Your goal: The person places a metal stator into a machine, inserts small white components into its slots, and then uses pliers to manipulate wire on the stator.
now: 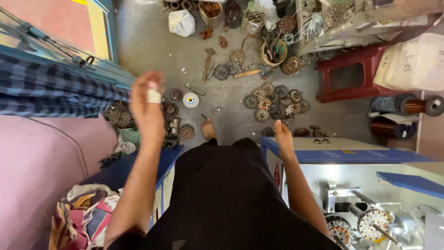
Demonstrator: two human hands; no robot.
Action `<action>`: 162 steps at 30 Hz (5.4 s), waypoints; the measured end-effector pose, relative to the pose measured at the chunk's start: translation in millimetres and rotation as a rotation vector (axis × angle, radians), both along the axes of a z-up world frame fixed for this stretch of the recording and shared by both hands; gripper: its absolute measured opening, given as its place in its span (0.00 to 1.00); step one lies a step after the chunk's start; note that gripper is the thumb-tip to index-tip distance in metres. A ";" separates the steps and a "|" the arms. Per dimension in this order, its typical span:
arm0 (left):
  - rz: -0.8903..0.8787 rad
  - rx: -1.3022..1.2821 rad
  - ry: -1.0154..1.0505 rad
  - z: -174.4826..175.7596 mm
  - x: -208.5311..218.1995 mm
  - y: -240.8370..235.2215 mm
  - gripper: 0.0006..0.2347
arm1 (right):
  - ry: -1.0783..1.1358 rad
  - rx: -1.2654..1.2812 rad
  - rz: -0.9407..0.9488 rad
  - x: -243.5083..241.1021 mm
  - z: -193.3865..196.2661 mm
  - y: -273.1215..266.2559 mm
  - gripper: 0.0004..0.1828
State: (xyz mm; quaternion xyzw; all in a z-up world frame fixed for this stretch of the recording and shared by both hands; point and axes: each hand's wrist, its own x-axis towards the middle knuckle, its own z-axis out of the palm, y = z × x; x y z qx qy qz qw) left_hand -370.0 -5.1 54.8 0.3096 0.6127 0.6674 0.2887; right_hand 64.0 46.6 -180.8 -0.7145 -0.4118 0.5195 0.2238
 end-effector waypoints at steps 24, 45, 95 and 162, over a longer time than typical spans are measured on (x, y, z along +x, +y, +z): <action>0.472 -0.498 -0.155 -287.8 -146.4 319.1 0.19 | 0.789 -0.506 -0.293 -526.5 -405.5 624.6 0.38; -0.104 -0.620 -0.441 -241.7 -156.7 286.7 0.27 | 0.492 -0.568 0.518 -370.7 -145.8 442.9 0.45; -2.819 -0.613 -0.469 82.9 529.0 -77.5 0.43 | -0.796 0.443 -0.657 195.0 379.7 -366.0 0.18; -2.390 -0.198 0.247 5.1 648.8 -126.8 0.20 | 0.324 1.195 -1.770 192.4 235.8 -487.3 0.51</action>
